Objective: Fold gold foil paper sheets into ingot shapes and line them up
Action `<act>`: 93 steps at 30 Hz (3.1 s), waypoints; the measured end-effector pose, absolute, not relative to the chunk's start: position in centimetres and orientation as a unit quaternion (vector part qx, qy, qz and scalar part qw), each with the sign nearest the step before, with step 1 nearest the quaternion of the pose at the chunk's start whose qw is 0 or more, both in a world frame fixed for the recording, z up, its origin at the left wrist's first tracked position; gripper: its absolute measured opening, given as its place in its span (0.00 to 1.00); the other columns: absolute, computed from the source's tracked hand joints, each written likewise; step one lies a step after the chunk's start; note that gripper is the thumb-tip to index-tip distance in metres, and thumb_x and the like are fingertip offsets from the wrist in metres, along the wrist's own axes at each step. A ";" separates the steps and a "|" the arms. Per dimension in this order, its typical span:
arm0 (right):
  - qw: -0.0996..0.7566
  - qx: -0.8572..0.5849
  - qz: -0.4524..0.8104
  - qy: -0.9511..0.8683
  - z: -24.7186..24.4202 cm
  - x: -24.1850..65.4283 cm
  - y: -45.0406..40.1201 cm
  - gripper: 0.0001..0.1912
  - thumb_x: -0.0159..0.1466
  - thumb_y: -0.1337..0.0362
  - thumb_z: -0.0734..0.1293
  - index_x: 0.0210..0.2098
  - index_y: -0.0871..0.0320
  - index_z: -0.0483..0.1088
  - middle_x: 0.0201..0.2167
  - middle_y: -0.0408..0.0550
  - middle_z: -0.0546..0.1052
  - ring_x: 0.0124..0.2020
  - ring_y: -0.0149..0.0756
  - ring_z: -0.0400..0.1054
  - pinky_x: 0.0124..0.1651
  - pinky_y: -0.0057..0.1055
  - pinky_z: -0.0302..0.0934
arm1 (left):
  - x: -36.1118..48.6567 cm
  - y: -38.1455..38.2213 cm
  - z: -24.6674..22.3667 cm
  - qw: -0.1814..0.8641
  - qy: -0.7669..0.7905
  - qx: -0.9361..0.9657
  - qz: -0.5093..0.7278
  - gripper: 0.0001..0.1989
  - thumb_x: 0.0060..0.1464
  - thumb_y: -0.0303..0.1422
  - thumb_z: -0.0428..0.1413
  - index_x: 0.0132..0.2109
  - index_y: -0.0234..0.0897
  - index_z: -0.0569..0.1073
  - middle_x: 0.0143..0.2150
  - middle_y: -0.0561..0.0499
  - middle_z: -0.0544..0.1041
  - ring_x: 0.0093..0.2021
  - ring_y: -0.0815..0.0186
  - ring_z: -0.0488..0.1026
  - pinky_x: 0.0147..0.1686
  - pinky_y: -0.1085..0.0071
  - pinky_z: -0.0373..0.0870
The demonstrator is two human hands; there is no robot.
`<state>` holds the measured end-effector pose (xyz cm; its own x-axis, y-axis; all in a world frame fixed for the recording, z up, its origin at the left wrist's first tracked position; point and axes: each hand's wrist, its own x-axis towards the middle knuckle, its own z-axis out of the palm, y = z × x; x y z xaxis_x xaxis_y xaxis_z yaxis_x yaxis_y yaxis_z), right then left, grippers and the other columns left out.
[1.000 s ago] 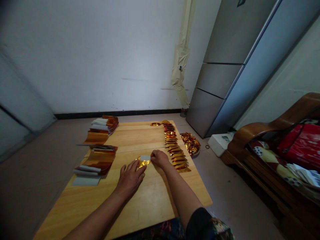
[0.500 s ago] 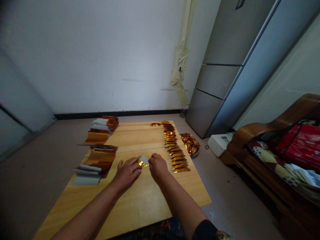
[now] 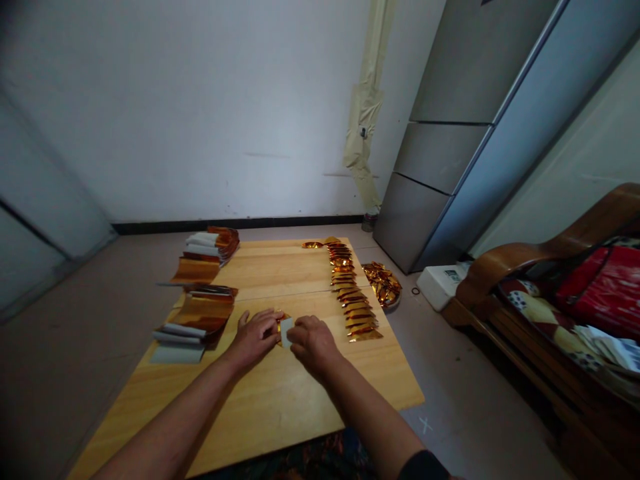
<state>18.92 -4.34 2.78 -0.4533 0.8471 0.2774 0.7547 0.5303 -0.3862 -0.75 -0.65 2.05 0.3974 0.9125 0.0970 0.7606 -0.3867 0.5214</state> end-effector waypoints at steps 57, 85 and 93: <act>0.209 -0.421 0.118 -0.875 2.8 18.0 -5.0 0.09 0.61 0.69 0.63 0.37 0.55 0.73 0.41 0.48 0.71 0.41 0.37 0.60 0.47 0.33 0.53 | -1.4 -0.7 1.8 0.198 0.496 0.826 0.178 0.17 0.53 0.30 0.46 0.48 0.48 0.70 0.60 0.52 0.69 0.63 0.60 0.59 0.63 0.44 0.35; 0.131 -0.684 0.209 -0.686 4.8 13.3 -2.9 0.15 0.65 0.55 0.58 0.39 0.53 0.74 0.37 0.46 0.75 0.35 0.33 0.68 0.32 0.26 0.51 | -2.0 0.4 2.3 0.235 0.491 0.830 0.125 0.23 0.55 0.36 0.50 0.58 0.47 0.66 0.62 0.48 0.67 0.63 0.55 0.59 0.63 0.43 0.37; 0.108 -0.695 0.218 -0.676 5.2 13.0 -2.4 0.17 0.64 0.54 0.58 0.47 0.51 0.72 0.41 0.48 0.77 0.39 0.37 0.71 0.35 0.28 0.56 | -1.9 0.5 2.3 0.229 0.493 0.831 0.119 0.24 0.54 0.35 0.50 0.59 0.48 0.64 0.62 0.48 0.67 0.63 0.56 0.59 0.63 0.44 0.37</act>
<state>13.00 -2.44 5.17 -0.0094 0.9875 -0.1571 0.8938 -0.0622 -0.4442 -1.94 0.46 2.26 0.4849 0.8741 -0.0287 0.7651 -0.4081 0.4981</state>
